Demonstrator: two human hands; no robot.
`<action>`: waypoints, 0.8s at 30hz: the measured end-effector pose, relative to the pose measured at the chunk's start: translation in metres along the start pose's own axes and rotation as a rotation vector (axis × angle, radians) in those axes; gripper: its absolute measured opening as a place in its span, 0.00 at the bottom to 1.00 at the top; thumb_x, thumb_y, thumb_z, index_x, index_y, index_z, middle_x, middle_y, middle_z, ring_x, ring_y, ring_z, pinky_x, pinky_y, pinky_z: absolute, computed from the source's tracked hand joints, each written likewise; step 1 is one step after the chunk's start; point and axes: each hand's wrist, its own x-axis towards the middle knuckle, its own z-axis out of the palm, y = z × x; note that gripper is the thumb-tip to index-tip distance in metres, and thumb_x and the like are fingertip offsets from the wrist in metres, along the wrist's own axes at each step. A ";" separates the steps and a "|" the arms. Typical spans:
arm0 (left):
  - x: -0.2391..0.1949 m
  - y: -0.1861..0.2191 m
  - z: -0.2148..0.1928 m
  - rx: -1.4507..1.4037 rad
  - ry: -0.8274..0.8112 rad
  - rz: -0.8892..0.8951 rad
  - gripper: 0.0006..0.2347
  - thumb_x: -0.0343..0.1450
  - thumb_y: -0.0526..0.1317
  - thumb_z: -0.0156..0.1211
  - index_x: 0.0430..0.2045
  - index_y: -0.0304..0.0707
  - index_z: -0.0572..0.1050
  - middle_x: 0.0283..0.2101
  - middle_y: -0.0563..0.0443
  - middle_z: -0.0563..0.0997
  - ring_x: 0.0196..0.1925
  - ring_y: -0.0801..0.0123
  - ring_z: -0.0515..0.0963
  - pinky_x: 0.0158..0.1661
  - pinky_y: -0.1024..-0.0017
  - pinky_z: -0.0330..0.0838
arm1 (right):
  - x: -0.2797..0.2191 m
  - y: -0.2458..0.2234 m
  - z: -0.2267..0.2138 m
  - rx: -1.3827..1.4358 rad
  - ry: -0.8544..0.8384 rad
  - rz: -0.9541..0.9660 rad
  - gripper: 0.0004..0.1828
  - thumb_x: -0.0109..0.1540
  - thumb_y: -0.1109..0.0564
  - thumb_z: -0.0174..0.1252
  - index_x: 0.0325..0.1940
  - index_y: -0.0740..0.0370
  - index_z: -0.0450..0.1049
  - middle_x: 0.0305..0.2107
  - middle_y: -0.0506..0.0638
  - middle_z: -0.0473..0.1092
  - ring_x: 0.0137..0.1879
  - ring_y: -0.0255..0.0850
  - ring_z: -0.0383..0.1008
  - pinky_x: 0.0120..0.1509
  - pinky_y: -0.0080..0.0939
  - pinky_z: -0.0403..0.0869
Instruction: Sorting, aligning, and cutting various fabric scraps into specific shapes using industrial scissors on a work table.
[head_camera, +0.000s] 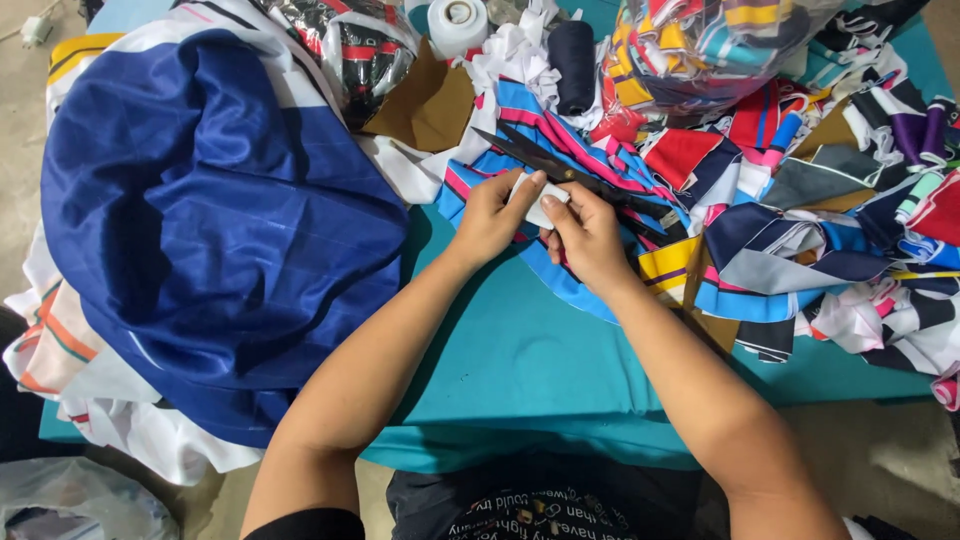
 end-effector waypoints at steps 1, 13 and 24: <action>0.000 -0.001 0.001 0.000 -0.002 0.001 0.19 0.80 0.46 0.51 0.15 0.46 0.67 0.10 0.57 0.67 0.17 0.80 0.64 0.25 0.81 0.61 | 0.001 0.002 -0.001 0.000 0.002 -0.001 0.10 0.72 0.60 0.53 0.47 0.71 0.75 0.20 0.62 0.71 0.19 0.41 0.73 0.17 0.37 0.74; -0.004 0.012 0.001 0.126 -0.009 0.056 0.15 0.76 0.46 0.58 0.20 0.38 0.70 0.14 0.42 0.73 0.18 0.59 0.71 0.26 0.66 0.66 | -0.002 -0.017 -0.011 -0.342 0.000 -0.061 0.10 0.72 0.60 0.50 0.49 0.67 0.75 0.18 0.57 0.72 0.19 0.43 0.76 0.19 0.38 0.75; -0.007 0.003 -0.001 0.062 -0.013 0.126 0.15 0.78 0.45 0.56 0.19 0.44 0.70 0.11 0.49 0.69 0.15 0.76 0.68 0.23 0.78 0.61 | -0.001 -0.019 -0.024 -0.067 -0.129 0.062 0.13 0.71 0.61 0.53 0.57 0.73 0.71 0.26 0.63 0.75 0.30 0.49 0.81 0.31 0.49 0.84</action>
